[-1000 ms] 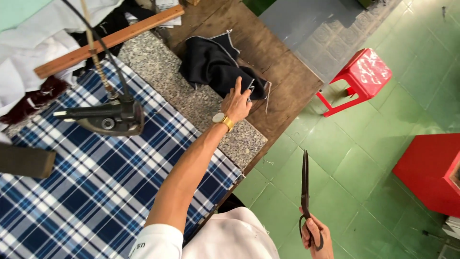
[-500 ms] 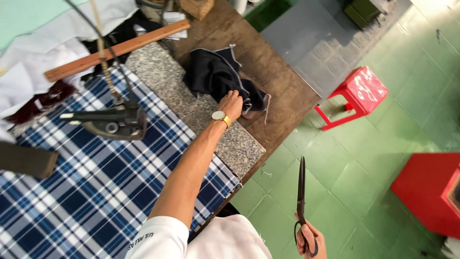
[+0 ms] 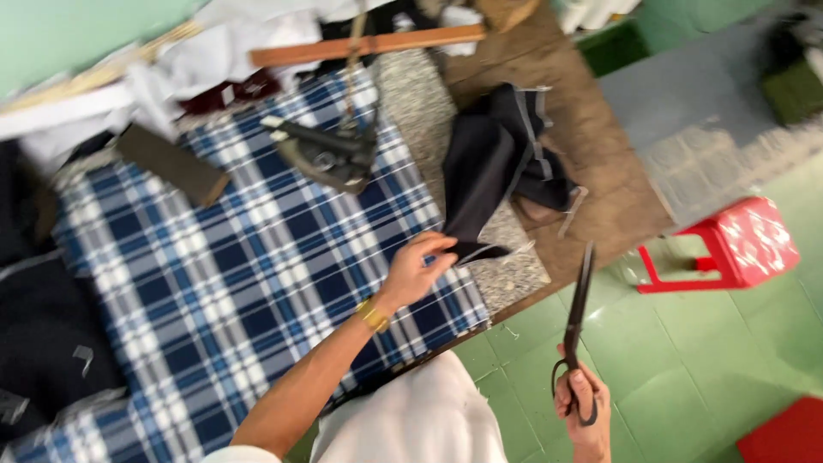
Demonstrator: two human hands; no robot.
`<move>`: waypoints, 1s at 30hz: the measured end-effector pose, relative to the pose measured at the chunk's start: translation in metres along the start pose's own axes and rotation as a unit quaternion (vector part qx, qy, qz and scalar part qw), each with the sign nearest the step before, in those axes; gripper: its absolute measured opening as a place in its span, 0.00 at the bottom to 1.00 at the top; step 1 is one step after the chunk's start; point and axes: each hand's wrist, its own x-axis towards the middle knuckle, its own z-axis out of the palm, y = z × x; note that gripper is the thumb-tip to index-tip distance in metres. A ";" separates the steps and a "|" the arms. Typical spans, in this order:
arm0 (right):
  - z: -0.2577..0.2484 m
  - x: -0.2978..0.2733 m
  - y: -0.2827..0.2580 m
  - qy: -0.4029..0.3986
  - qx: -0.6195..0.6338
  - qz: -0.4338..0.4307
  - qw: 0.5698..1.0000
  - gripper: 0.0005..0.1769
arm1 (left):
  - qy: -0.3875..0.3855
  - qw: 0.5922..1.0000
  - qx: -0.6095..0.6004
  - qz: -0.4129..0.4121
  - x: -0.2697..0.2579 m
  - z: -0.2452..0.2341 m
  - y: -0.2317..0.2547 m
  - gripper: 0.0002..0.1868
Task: The person uses shears to cut black fabric pieces on a plaid-covered table. They repeatedly pick up fabric, position it, cut along marked lines, and set the cut pieces aside. An iron and other fabric scraps are visible on the table.
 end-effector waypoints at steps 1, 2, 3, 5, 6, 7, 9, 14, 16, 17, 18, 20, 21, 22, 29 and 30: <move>0.005 0.006 0.001 -0.028 0.004 -0.040 0.999 0.36 | 0.044 0.999 0.011 -0.031 -0.023 -0.018 -0.021 0.19; 0.010 0.011 0.002 -0.056 0.010 -0.078 0.995 0.36 | 0.087 0.994 0.022 -0.062 -0.048 -0.035 -0.042 0.17; 0.016 0.018 0.002 -0.074 0.005 -0.070 0.995 0.36 | 0.105 0.992 0.021 -0.072 -0.074 -0.055 -0.055 0.17; 0.030 0.033 0.001 -0.120 -0.016 -0.089 0.989 0.39 | 0.205 0.967 -0.092 -0.117 -0.130 -0.092 -0.079 0.15; 0.040 0.034 0.001 -0.138 -0.022 -0.082 0.987 0.39 | 0.224 0.962 -0.094 -0.123 -0.154 -0.112 -0.080 0.15; 0.050 0.039 0.000 -0.162 -0.038 -0.082 0.983 0.37 | 0.272 0.948 -0.094 -0.139 -0.177 -0.129 -0.081 0.13; 0.076 0.044 -0.002 -0.205 -0.062 -0.076 0.974 0.35 | 0.339 0.922 -0.098 -0.160 -0.218 -0.165 -0.065 0.12; 0.153 0.037 -0.008 -0.350 -0.114 -0.097 0.925 0.32 | 0.483 0.874 -0.037 -0.037 -0.284 -0.245 -0.116 0.16; 0.181 0.035 -0.007 -0.383 -0.151 -0.072 0.909 0.35 | 0.522 0.850 -0.017 -0.073 -0.307 -0.258 -0.110 0.16; 0.190 0.032 -0.005 -0.397 -0.181 -0.052 0.898 0.38 | 0.541 0.835 0.002 -0.104 -0.314 -0.263 -0.108 0.16; 0.199 0.032 0.002 -0.403 -0.185 -0.050 0.895 0.38 | 0.548 0.830 0.001 -0.107 -0.329 -0.258 -0.118 0.16; 0.217 0.035 0.011 -0.493 -0.191 -0.065 0.846 0.37 | 0.556 0.815 0.141 -0.082 -0.350 -0.248 -0.137 0.14; 0.228 0.030 0.012 -0.496 -0.195 -0.064 0.844 0.37 | 0.560 0.813 0.138 -0.084 -0.358 -0.238 -0.146 0.14; 0.238 0.025 0.013 -0.509 -0.203 -0.039 0.836 0.40 | 0.550 0.814 0.149 -0.115 -0.365 -0.227 -0.154 0.14; 0.292 0.037 0.052 -0.589 -0.214 0.036 0.778 0.34 | 0.513 0.772 0.360 -0.110 -0.376 -0.184 -0.163 0.15; 0.303 0.033 0.049 -0.594 -0.220 0.037 0.773 0.34 | 0.519 0.768 0.356 -0.115 -0.376 -0.184 -0.164 0.15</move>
